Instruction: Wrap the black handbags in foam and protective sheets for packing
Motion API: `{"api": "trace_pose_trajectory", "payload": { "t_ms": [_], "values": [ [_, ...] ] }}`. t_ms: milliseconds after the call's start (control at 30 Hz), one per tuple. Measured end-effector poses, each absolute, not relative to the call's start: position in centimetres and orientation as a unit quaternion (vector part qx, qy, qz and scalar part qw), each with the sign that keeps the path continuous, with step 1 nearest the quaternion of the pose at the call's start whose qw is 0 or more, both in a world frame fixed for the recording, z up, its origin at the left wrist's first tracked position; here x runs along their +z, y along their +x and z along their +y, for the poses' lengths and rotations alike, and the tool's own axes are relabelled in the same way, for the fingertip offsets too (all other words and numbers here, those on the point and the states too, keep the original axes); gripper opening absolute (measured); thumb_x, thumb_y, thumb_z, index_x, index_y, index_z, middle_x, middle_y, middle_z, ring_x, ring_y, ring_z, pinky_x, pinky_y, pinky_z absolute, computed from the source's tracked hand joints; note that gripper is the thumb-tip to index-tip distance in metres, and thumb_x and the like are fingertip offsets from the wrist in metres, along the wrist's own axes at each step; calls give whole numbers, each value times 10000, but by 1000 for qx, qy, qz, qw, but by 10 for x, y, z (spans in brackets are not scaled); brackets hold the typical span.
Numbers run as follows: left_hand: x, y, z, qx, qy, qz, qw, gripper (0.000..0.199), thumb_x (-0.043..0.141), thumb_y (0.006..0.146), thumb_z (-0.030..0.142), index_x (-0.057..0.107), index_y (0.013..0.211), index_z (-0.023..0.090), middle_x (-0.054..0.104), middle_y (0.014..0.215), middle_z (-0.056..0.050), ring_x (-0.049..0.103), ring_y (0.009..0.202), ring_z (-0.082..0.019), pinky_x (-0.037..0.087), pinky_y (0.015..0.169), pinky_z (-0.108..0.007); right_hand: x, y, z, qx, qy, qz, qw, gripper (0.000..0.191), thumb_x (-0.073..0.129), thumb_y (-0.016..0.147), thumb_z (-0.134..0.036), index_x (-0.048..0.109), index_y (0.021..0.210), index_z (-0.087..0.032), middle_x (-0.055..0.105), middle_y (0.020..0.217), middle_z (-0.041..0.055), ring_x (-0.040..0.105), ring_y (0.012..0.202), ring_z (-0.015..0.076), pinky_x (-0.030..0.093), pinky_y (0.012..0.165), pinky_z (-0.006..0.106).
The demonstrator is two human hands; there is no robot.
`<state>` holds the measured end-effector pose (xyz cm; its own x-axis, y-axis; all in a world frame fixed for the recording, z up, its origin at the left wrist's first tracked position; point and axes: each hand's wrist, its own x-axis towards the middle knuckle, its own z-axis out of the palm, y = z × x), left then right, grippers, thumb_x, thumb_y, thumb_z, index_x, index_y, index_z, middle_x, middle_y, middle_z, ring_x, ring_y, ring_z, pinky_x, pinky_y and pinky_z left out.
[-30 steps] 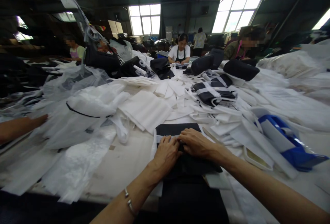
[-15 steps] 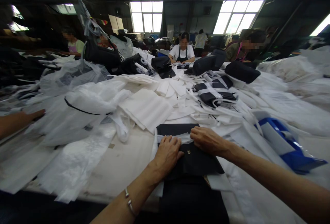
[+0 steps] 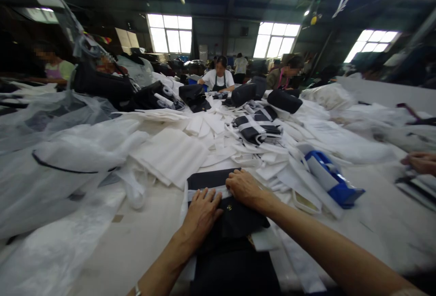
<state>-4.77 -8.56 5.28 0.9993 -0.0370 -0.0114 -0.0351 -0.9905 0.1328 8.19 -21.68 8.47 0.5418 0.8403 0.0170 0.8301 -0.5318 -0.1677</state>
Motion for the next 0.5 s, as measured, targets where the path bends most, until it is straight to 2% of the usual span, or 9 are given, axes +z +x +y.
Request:
{"api": "trace_pose_trajectory", "payload": {
  "t_ms": [100, 267, 367, 433, 500],
  "values": [
    [52, -45, -84, -17, 999, -19, 47, 442, 507, 944, 288, 498, 1384, 249, 507, 1445, -72, 440, 1337, -337, 346, 1116, -532, 98, 107, -261, 8, -915, -393, 90, 162, 607, 763, -145, 751, 784, -216, 733, 907, 77, 627, 958, 236, 401, 903, 339],
    [52, -43, -83, -20, 999, -25, 32, 446, 502, 942, 258, 503, 1387, 270, 497, 1452, -59, 441, 1344, -324, 359, 1116, -522, 137, 154, -375, -52, -971, -175, 157, 257, 534, 830, -240, 746, 975, -233, 742, 1019, 26, 654, 963, 189, 448, 862, 265],
    [50, -41, -82, -12, 999, -26, 32, 446, 508, 934, 252, 514, 1379, 282, 509, 1440, -57, 453, 1335, -326, 369, 1107, -528, 151, 177, -456, -93, -979, -11, 183, 284, 519, 835, -290, 741, 996, -213, 737, 1050, 64, 646, 1023, 254, 454, 862, 311],
    [46, -40, -80, -8, 999, -27, 34, 446, 499, 933, 257, 516, 1377, 285, 517, 1431, -62, 462, 1327, -330, 374, 1101, -534, 149, 187, -503, -97, -971, 82, 203, 242, 536, 817, -283, 747, 876, -181, 746, 961, 112, 638, 1040, 301, 456, 853, 343],
    [39, -38, -78, 0, 999, -28, 35, 445, 493, 930, 264, 521, 1373, 294, 526, 1423, -63, 472, 1319, -333, 379, 1094, -540, 137, 193, -538, -67, -958, 140, 241, 212, 577, 791, -298, 716, 698, -166, 738, 787, 130, 664, 946, 308, 480, 789, 350]
  ]
}}
